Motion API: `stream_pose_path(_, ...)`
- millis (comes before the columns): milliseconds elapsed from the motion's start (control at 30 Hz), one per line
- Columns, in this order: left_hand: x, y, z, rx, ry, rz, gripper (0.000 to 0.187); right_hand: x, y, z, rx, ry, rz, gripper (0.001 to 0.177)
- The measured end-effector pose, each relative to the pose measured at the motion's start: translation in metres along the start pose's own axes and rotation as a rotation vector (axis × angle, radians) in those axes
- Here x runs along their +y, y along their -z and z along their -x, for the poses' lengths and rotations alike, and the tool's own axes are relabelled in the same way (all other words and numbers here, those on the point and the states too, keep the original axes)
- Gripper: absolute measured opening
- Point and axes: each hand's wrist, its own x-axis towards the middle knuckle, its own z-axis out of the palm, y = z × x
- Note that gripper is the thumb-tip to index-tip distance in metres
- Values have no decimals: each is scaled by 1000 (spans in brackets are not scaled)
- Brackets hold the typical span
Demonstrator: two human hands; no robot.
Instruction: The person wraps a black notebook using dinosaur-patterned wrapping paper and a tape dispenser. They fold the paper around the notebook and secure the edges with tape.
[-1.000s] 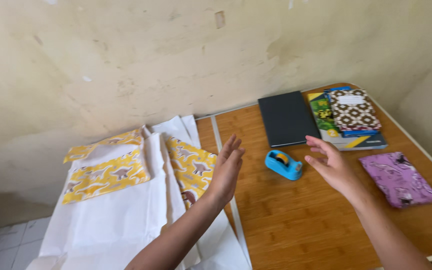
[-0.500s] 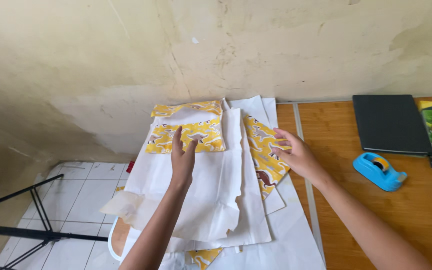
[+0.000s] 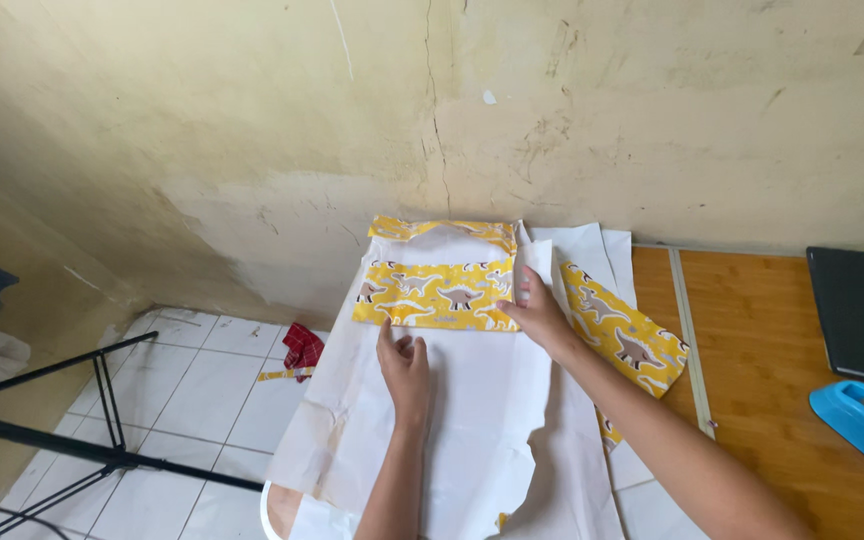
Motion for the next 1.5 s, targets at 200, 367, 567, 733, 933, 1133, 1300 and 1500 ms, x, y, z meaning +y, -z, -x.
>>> stream_pose_path(200, 11, -1, -3, -24, 100, 82, 63, 25, -16, -12, -28, -35, 166, 104)
stream_pose_path(367, 9, 0, -3, -1, 210, 179, 63, 22, -18, -9, 37, -64, 245, 88)
stream_pose_path(567, -2, -1, -6, 29, 131, 330, 70, 16, 12, 4, 111, 7, 2, 63)
stream_pose_path(733, 1, -3, -1, -8, 64, 220, 67, 22, 76, 50, 147, 79, -122, 52)
stream_pose_path(933, 13, -7, 6, -68, -172, -85, 59, 37, 175, 129, 210, -39, -266, 52)
stream_pose_path(1133, 27, -13, 18, -258, -680, -460, 36, 74, 270, 197, 332, -95, -161, 57)
stream_pose_path(1300, 36, -17, 30, -471, -770, -512, 21, 102, 325, 237, 381, -45, 5, 65)
stream_pose_path(1500, 45, -18, 38, -618, -904, -560, 12, 111, 345, 264, 461, 288, 317, 46)
